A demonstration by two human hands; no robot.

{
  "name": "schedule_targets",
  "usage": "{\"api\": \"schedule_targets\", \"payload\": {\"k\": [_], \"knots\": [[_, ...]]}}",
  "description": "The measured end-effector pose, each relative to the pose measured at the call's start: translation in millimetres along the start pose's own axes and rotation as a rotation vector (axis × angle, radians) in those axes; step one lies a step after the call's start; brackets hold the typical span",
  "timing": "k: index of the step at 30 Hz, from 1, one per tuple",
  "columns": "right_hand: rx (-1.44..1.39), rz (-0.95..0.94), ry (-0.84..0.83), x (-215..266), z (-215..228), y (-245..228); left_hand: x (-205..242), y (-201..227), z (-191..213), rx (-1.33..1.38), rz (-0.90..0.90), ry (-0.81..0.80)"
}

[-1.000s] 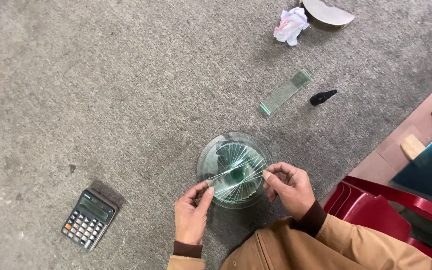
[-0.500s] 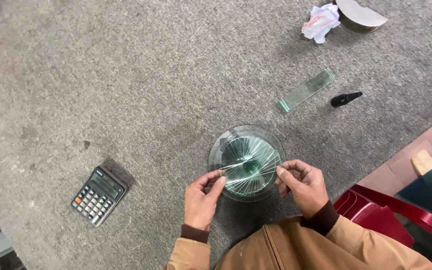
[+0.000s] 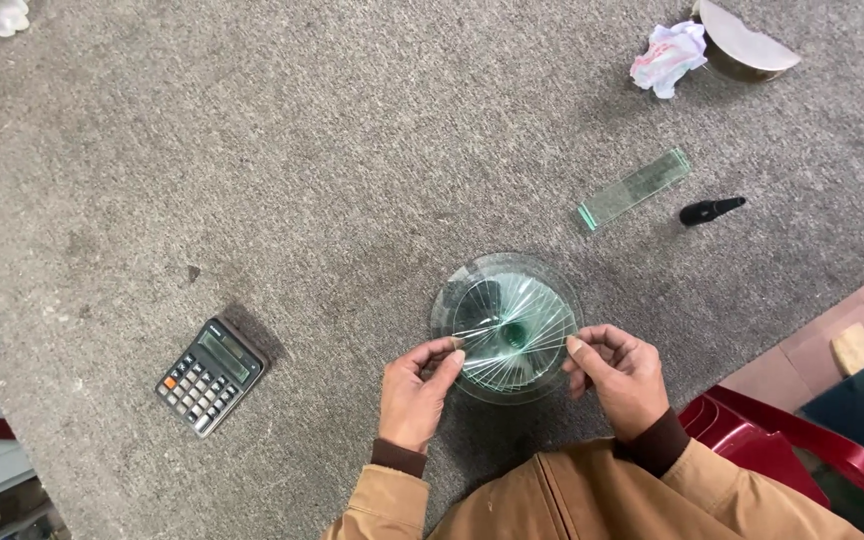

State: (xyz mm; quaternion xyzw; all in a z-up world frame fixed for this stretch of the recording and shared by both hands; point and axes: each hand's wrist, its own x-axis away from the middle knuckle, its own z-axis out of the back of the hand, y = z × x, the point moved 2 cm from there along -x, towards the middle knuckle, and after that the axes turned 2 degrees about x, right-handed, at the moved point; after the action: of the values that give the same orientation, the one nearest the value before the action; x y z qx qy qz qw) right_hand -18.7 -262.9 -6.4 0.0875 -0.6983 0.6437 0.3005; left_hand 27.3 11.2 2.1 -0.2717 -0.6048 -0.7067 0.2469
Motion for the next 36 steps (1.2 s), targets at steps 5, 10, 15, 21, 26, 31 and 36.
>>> {"api": "schedule_targets", "payload": {"k": [5,10,15,21,26,31,36], "knots": [[0.001,-0.012,0.013,1,0,-1,-1,-3,0,0.008,-0.027,-0.01],[-0.007,-0.058,0.014,0,-1,-5,-1,-2,-1,0.01,-0.005,0.003],[-0.012,-0.102,0.021,0,1,-6,-2,-3,-2,0.05,0.009,0.007],[-0.043,-0.127,0.003,-1,9,-2,3,3,-2,0.143,0.072,-0.002],[-0.018,-0.118,0.028,-2,4,-8,7,1,-6,0.177,0.069,-0.024],[0.013,-0.129,0.045,-1,-10,-20,7,-9,-15,0.124,0.006,-0.046],[0.016,-0.12,0.05,-5,-12,-14,9,-8,-27,0.174,-0.017,-0.021]]}}
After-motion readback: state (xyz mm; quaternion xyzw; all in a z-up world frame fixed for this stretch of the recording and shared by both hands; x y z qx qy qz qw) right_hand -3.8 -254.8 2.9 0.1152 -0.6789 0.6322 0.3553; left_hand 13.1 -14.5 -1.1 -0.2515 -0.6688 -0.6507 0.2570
